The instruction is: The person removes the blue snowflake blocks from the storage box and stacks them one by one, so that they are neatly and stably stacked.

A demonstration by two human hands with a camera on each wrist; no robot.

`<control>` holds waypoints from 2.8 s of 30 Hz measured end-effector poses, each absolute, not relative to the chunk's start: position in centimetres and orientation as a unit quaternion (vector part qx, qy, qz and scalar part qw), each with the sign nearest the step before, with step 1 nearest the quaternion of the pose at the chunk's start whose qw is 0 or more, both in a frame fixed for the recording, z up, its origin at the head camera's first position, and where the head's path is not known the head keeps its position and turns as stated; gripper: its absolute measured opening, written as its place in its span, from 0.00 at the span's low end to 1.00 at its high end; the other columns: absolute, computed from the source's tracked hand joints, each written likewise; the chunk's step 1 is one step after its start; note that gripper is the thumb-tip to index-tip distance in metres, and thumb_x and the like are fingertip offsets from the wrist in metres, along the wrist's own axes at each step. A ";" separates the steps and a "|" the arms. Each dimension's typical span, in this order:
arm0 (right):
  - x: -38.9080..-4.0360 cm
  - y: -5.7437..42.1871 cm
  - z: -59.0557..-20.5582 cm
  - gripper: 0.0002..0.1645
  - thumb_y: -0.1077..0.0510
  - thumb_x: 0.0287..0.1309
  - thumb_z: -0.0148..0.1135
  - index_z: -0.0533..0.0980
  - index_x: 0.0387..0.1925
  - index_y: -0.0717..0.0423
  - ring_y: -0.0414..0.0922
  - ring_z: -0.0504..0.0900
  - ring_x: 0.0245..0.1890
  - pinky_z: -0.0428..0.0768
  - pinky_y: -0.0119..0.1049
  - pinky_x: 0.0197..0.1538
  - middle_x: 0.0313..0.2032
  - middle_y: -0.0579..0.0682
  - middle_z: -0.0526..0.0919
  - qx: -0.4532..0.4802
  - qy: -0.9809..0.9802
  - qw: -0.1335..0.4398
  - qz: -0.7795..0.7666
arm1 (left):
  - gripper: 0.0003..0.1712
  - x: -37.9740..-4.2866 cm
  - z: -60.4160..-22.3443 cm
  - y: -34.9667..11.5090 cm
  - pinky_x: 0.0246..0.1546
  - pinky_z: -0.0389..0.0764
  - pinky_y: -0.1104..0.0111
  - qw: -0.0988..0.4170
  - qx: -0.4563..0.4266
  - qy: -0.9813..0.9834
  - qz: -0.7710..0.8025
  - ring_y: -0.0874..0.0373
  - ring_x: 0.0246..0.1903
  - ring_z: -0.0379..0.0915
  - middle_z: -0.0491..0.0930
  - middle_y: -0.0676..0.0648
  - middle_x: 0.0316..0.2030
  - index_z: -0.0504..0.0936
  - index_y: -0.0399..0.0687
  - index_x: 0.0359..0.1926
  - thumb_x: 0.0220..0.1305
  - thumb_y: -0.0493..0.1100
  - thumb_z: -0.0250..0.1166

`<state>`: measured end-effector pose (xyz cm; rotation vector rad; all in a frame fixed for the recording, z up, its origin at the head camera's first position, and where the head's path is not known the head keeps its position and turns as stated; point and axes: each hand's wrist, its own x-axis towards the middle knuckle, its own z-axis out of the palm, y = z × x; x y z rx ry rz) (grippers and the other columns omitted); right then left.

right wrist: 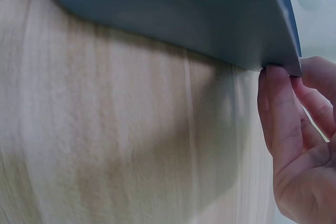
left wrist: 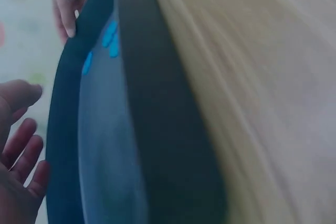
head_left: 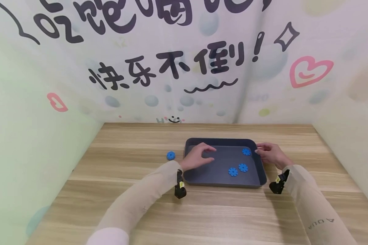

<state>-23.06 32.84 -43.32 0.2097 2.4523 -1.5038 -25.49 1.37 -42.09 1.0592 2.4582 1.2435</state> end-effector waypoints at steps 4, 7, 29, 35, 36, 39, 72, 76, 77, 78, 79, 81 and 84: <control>-23.1 32.9 -43.4 0.30 0.56 0.59 0.53 0.59 0.58 0.69 0.40 0.75 0.34 0.77 0.35 0.39 0.44 0.60 0.72 0.068 0.843 0.127 -0.518 | 0.21 -25.9 -41.7 3.2 0.49 0.68 0.63 0.120 0.369 0.835 0.390 0.49 0.46 0.67 0.71 0.40 0.45 0.74 0.38 0.50 0.54 0.39 0.63; -23.2 33.0 -43.4 0.29 0.56 0.59 0.53 0.60 0.58 0.69 0.40 0.75 0.34 0.77 0.35 0.39 0.44 0.60 0.72 0.067 0.845 0.124 -0.516 | 0.22 -26.2 -41.6 4.7 0.49 0.68 0.67 0.133 0.376 0.837 0.374 0.52 0.47 0.67 0.71 0.43 0.46 0.74 0.40 0.51 0.55 0.40 0.63; -23.2 33.0 -43.4 0.30 0.56 0.59 0.54 0.60 0.57 0.69 0.41 0.75 0.34 0.77 0.36 0.40 0.44 0.60 0.72 0.068 0.842 0.129 -0.519 | 0.23 -27.3 -42.7 11.8 0.47 0.66 0.78 0.163 0.334 0.880 0.296 0.59 0.49 0.68 0.73 0.47 0.49 0.72 0.42 0.54 0.56 0.42 0.62; -23.4 33.0 -43.5 0.29 0.56 0.58 0.54 0.61 0.57 0.68 0.42 0.75 0.34 0.77 0.36 0.39 0.45 0.62 0.72 0.070 0.840 0.127 -0.523 | 0.24 -27.7 -43.2 12.8 0.49 0.65 0.78 0.162 0.317 0.888 0.291 0.60 0.50 0.67 0.73 0.48 0.51 0.72 0.44 0.54 0.56 0.43 0.62; -23.4 33.0 -43.5 0.29 0.56 0.58 0.54 0.61 0.57 0.68 0.42 0.75 0.34 0.77 0.36 0.39 0.45 0.62 0.72 0.070 0.841 0.126 -0.522 | 0.24 -27.8 -43.3 13.0 0.50 0.64 0.77 0.161 0.319 0.888 0.288 0.60 0.51 0.66 0.72 0.48 0.52 0.71 0.44 0.55 0.56 0.43 0.62; -23.4 33.1 -43.5 0.29 0.56 0.59 0.53 0.61 0.57 0.68 0.43 0.75 0.35 0.77 0.36 0.39 0.46 0.62 0.71 0.068 0.841 0.127 -0.521 | 0.26 -27.9 -43.6 13.7 0.52 0.62 0.77 0.167 0.324 0.889 0.278 0.60 0.53 0.65 0.71 0.48 0.53 0.70 0.44 0.56 0.55 0.43 0.63; -23.0 33.1 -43.7 0.28 0.57 0.58 0.54 0.61 0.56 0.70 0.39 0.75 0.33 0.77 0.35 0.37 0.42 0.58 0.74 0.065 0.831 0.121 -0.539 | 0.27 -29.4 -43.6 15.3 0.46 0.65 0.80 0.226 0.353 0.871 0.255 0.63 0.49 0.67 0.72 0.49 0.52 0.72 0.45 0.55 0.52 0.43 0.65; -23.1 33.3 -43.7 0.28 0.57 0.59 0.54 0.61 0.56 0.70 0.39 0.75 0.33 0.77 0.35 0.37 0.42 0.58 0.74 0.064 0.830 0.119 -0.541 | 0.26 -29.3 -43.6 15.2 0.46 0.65 0.80 0.222 0.355 0.868 0.267 0.63 0.49 0.67 0.73 0.49 0.52 0.73 0.46 0.54 0.52 0.42 0.65; -23.1 33.3 -43.7 0.28 0.57 0.59 0.54 0.61 0.56 0.70 0.39 0.75 0.33 0.77 0.34 0.37 0.42 0.58 0.74 0.065 0.829 0.120 -0.543 | 0.27 -29.3 -43.6 15.1 0.46 0.65 0.80 0.224 0.354 0.868 0.267 0.63 0.49 0.67 0.73 0.50 0.52 0.73 0.47 0.54 0.52 0.42 0.65; -23.1 33.4 -43.7 0.28 0.57 0.59 0.54 0.61 0.56 0.70 0.39 0.75 0.33 0.77 0.34 0.37 0.42 0.59 0.74 0.065 0.828 0.122 -0.543 | 0.27 -29.3 -43.5 15.1 0.47 0.65 0.79 0.227 0.353 0.868 0.266 0.62 0.50 0.66 0.72 0.50 0.52 0.72 0.47 0.55 0.52 0.42 0.65; -23.1 33.4 -43.7 0.28 0.57 0.59 0.54 0.61 0.56 0.70 0.39 0.75 0.33 0.77 0.34 0.37 0.42 0.59 0.74 0.066 0.828 0.124 -0.543 | 0.27 -29.2 -43.5 15.1 0.48 0.64 0.78 0.228 0.354 0.868 0.263 0.61 0.51 0.65 0.72 0.50 0.53 0.72 0.48 0.55 0.52 0.42 0.65; -23.1 33.4 -43.7 0.28 0.57 0.59 0.54 0.61 0.56 0.70 0.40 0.75 0.33 0.77 0.35 0.38 0.43 0.59 0.73 0.068 0.827 0.127 -0.543 | 0.29 -29.1 -43.5 15.0 0.50 0.62 0.76 0.232 0.357 0.869 0.253 0.59 0.52 0.63 0.70 0.51 0.55 0.70 0.50 0.57 0.52 0.44 0.65; -23.1 33.3 -43.7 0.29 0.57 0.59 0.54 0.61 0.56 0.70 0.40 0.75 0.34 0.77 0.35 0.38 0.43 0.60 0.73 0.069 0.827 0.130 -0.542 | 0.30 -29.0 -43.5 15.0 0.52 0.61 0.72 0.240 0.366 0.866 0.239 0.56 0.54 0.59 0.67 0.53 0.57 0.68 0.53 0.59 0.54 0.46 0.63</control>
